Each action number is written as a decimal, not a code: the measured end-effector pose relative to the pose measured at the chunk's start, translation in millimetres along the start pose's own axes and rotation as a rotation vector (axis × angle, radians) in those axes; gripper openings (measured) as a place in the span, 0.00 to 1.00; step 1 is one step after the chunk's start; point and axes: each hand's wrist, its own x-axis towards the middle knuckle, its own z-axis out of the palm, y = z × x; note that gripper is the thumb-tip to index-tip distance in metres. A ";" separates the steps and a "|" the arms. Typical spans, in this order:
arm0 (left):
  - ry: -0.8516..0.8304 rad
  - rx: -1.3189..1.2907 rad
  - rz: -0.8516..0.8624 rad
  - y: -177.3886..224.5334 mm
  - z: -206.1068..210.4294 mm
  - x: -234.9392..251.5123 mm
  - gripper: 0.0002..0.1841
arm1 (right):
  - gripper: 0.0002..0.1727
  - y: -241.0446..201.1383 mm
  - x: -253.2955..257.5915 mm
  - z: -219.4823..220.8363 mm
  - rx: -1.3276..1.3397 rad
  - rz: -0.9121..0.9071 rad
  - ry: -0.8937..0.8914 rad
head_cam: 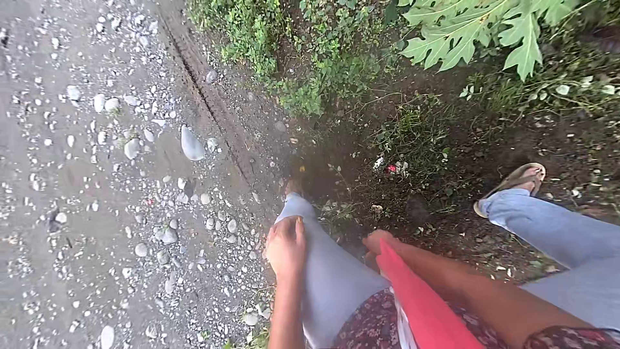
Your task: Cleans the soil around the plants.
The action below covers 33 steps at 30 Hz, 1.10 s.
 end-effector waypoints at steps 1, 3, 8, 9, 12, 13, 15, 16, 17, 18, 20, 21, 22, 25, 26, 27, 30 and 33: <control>0.003 -0.006 0.006 -1.2 0.0 0.6 0.20 | 0.27 12.7 -4.0 -2.3 0.030 0.044 0.037; 0.014 -0.031 0.018 -4.1 -0.3 0.9 0.21 | 0.29 60.5 -25.2 -5.9 0.077 0.130 0.149; 0.054 -0.093 0.045 -8.7 2.3 -2.8 0.21 | 0.37 209.8 -138.2 -12.1 0.166 0.521 0.424; 0.053 -0.099 0.044 -8.3 2.3 -3.5 0.21 | 0.36 238.0 -163.4 -10.8 0.178 0.597 0.503; 0.067 -0.095 0.043 -7.7 2.3 -3.5 0.21 | 0.35 285.7 -236.3 -24.9 0.241 0.873 0.687; 0.068 -0.095 0.040 -6.9 3.0 -4.2 0.21 | 0.36 285.7 -257.5 -37.6 0.293 0.972 0.729; 0.062 -0.089 0.033 -6.4 2.3 -4.9 0.22 | 0.40 273.9 -284.0 -61.7 0.443 1.132 0.815; 0.062 -0.086 0.029 -6.3 2.1 -5.6 0.22 | 0.41 266.8 -288.6 -70.8 0.536 1.187 0.879; 0.062 -0.087 0.026 -6.5 1.7 -5.9 0.23 | 0.42 258.9 -288.3 -77.4 0.635 1.211 0.958; 0.067 -0.089 0.023 -7.0 2.1 -6.2 0.23 | 0.42 250.8 -284.6 -79.4 0.711 1.205 1.027; 0.071 -0.087 0.016 -9.5 2.4 -7.1 0.22 | 0.41 231.9 -270.9 -70.0 0.715 1.122 1.072; 0.072 -0.086 0.015 -10.3 2.3 -6.7 0.22 | 0.40 218.9 -263.5 -63.0 0.662 1.038 1.030; 0.072 -0.085 0.014 -10.3 2.4 -6.0 0.22 | 0.39 204.3 -254.1 -56.5 0.597 0.934 0.961; 0.064 -0.072 0.011 -8.0 1.6 -5.9 0.22 | 0.37 148.1 -206.8 -38.7 0.451 0.629 0.631; 0.055 -0.070 0.008 -7.0 1.4 -5.5 0.22 | 0.37 125.8 -185.6 -35.3 0.393 0.544 0.518; 0.043 -0.070 0.003 -6.3 1.0 -5.2 0.21 | 0.37 103.7 -162.1 -31.7 0.329 0.459 0.424; 0.029 -0.061 -0.012 -5.0 1.5 -3.4 0.21 | 0.35 48.4 -87.0 -22.3 0.175 0.244 0.228; 0.011 -0.063 -0.028 -4.6 2.2 -3.4 0.20 | 0.34 40.8 -41.9 -31.3 0.075 0.189 0.175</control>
